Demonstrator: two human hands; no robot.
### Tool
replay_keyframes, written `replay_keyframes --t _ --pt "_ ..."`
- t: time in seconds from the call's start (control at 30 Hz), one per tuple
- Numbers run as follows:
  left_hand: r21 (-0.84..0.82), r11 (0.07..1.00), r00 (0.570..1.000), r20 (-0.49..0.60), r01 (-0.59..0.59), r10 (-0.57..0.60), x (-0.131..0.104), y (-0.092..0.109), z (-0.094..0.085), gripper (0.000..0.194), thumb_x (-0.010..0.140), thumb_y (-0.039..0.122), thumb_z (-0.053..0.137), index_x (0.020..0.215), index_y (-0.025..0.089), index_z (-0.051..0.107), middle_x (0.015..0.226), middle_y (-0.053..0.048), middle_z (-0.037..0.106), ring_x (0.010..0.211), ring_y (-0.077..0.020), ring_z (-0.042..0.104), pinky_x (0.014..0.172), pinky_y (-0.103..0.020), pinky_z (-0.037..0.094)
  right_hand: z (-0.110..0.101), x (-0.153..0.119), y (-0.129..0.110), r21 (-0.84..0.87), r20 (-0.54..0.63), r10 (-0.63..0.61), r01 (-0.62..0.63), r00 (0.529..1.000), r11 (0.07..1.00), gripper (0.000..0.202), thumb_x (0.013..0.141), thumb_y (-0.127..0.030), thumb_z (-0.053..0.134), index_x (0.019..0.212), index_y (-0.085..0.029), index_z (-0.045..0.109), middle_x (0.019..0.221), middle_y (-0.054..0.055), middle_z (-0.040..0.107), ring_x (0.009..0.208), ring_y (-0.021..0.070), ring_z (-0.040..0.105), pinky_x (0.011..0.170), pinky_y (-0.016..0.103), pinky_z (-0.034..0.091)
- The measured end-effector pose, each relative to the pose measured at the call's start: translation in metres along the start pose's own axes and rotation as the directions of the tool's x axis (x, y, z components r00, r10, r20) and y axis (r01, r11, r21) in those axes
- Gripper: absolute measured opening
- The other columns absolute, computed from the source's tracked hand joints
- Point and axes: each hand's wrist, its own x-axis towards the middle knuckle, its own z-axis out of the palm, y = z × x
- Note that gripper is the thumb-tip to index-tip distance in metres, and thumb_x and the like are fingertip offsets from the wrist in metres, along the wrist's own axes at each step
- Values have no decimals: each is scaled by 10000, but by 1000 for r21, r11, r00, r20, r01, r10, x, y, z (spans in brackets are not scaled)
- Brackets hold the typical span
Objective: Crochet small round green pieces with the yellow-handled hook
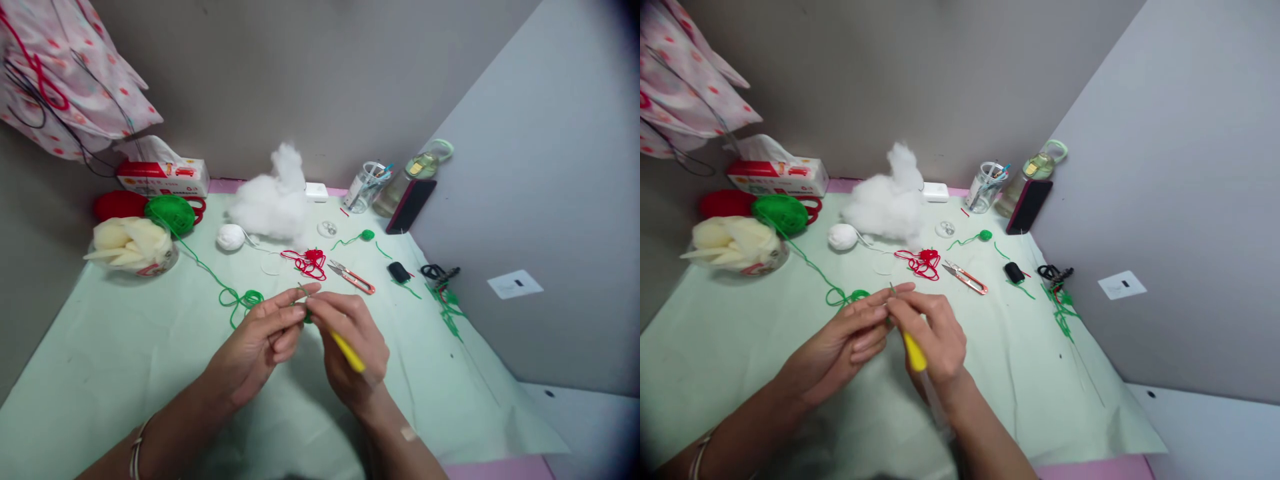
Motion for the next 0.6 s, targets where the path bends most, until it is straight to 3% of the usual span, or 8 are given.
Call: replay_keyframes --t 0.1,0.2,0.33,0.5,0.6 --pt "-55 998 1000 4 -26 27 0 5 -1 307 806 229 854 1099 143 821 607 100 355 487 -23 183 417 -139 213 -4 5 3 273 -67 277 -250 959 929 240 1015 -157 587 1081 -275 785 926 50 780 731 176 705 656 337 601" --pt "13 997 997 -5 -79 79 -1 5 0 322 799 218 862 1118 216 819 703 69 494 458 3 272 421 -147 242 -6 10 4 498 50 455 -417 889 760 182 1027 -277 612 986 -265 789 869 25 766 671 141 665 605 287 566" --pt "192 971 990 20 -143 142 -1 -1 -2 349 817 294 869 1160 285 806 856 28 615 472 1 410 450 -170 301 -4 12 5 450 128 467 -471 875 759 147 995 -309 672 964 -241 799 901 38 779 722 141 668 639 277 553" --pt "284 945 986 6 -164 169 -1 -3 -8 342 857 309 829 1196 291 791 964 0 639 480 -5 419 475 -204 327 -5 13 7 550 142 532 -513 835 659 221 1022 -369 617 937 -205 737 851 52 779 655 150 664 632 306 564" --pt "311 933 981 -11 -180 192 -2 -1 -8 345 849 302 831 1192 293 793 914 18 608 488 -19 418 477 -215 332 -7 14 5 528 147 503 -497 852 688 215 1048 -335 569 946 -210 712 864 46 783 662 151 682 657 314 580"
